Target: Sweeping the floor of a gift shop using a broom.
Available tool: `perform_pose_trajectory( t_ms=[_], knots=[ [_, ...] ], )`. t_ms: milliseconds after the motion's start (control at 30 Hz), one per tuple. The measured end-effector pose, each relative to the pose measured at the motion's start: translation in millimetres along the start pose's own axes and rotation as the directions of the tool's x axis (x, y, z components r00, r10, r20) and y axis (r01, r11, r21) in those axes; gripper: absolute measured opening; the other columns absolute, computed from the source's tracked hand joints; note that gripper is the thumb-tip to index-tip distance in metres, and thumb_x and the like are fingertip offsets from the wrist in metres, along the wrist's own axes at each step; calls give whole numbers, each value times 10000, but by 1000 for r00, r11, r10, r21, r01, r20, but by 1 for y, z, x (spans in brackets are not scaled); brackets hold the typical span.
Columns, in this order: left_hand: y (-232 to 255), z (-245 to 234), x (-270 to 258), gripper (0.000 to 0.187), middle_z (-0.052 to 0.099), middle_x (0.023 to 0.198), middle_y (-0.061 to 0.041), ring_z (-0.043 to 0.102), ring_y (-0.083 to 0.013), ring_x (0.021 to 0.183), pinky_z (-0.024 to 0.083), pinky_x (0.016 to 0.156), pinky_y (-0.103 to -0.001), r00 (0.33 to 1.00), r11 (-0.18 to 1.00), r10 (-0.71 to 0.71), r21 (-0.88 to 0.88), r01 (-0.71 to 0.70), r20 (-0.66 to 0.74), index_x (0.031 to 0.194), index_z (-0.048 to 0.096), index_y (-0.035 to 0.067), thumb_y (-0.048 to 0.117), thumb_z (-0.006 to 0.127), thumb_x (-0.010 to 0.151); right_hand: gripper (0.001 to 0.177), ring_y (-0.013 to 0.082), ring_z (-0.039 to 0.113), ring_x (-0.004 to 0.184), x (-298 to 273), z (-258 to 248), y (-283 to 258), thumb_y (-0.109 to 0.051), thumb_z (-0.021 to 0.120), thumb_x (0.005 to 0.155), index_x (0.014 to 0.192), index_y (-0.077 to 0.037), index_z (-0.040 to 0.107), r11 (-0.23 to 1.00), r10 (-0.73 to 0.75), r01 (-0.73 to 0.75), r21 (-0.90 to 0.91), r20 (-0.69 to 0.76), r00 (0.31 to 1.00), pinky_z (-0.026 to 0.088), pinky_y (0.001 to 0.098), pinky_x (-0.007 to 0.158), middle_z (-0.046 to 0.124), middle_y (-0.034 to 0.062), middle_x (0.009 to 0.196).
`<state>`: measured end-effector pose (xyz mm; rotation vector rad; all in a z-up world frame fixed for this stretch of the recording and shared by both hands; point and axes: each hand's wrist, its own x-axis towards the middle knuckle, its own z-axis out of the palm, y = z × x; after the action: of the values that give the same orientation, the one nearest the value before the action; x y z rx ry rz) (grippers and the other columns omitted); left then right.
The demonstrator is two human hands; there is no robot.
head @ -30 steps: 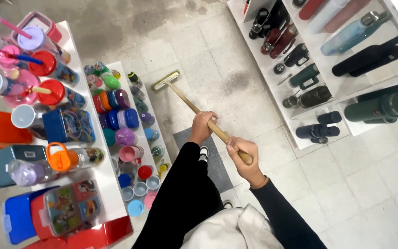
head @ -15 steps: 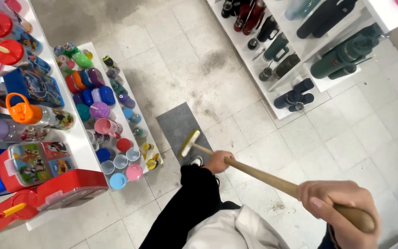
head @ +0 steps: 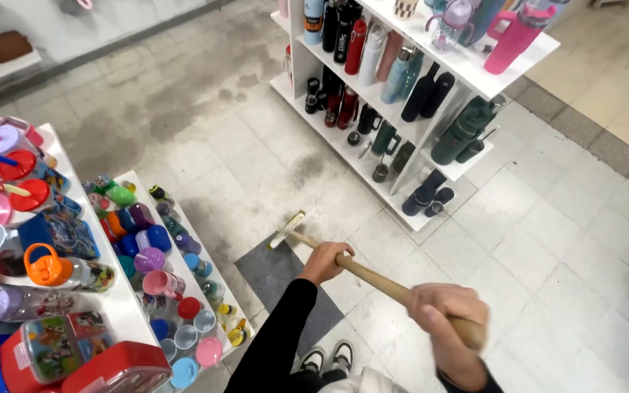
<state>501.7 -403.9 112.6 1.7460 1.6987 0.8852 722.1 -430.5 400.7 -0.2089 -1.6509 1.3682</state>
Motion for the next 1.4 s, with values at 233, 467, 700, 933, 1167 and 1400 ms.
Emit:
perform_pose_trajectory(
  t_ms=[233,467,700,933,1167,1400],
  knots=[
    [-9,-17,10,88,671,705,-76,647,-297,785,511,752,-421,975,995,40,-82,-59,-221,972,744,178,197,733,887,398,118,386,473,-17,32,163,-49,589,959,582,-109,477,979,47,-47,-200,-5,999,330,272,451,481,25,495],
    [-23,25,13,30,656,720,-50,610,-301,766,454,706,-436,975,980,128,-128,-152,-180,884,679,143,167,664,892,441,94,329,544,-45,29,130,-70,580,988,608,-121,363,952,188,-216,-216,-140,972,306,267,533,368,-20,570],
    [-17,70,4,118,717,842,-70,662,-235,835,506,716,-379,995,959,63,-281,-40,72,924,695,126,44,643,857,419,89,369,488,-31,10,10,-81,608,951,563,-109,452,907,264,-306,-291,-176,948,314,250,479,454,-19,517],
    [24,142,-48,112,731,886,-27,660,-173,797,508,669,-343,752,975,-5,-164,151,659,902,719,151,251,697,947,445,128,359,427,-35,1,-95,-99,628,909,490,-88,480,783,461,-515,-348,-232,857,309,311,443,439,10,439],
    [56,114,-43,210,763,925,-57,704,-213,828,517,677,-379,692,993,20,-98,73,722,968,783,146,345,724,934,413,174,371,385,-40,7,-100,-12,530,855,469,-73,398,904,250,-348,-249,-354,901,373,315,421,389,42,405],
    [89,30,7,150,775,1033,-104,749,-203,937,641,881,-324,910,973,44,-223,54,413,1046,745,95,6,658,963,393,140,368,373,-41,4,-39,4,456,908,531,-99,412,970,-37,-49,-238,-344,938,339,264,398,394,19,442]
  ],
)
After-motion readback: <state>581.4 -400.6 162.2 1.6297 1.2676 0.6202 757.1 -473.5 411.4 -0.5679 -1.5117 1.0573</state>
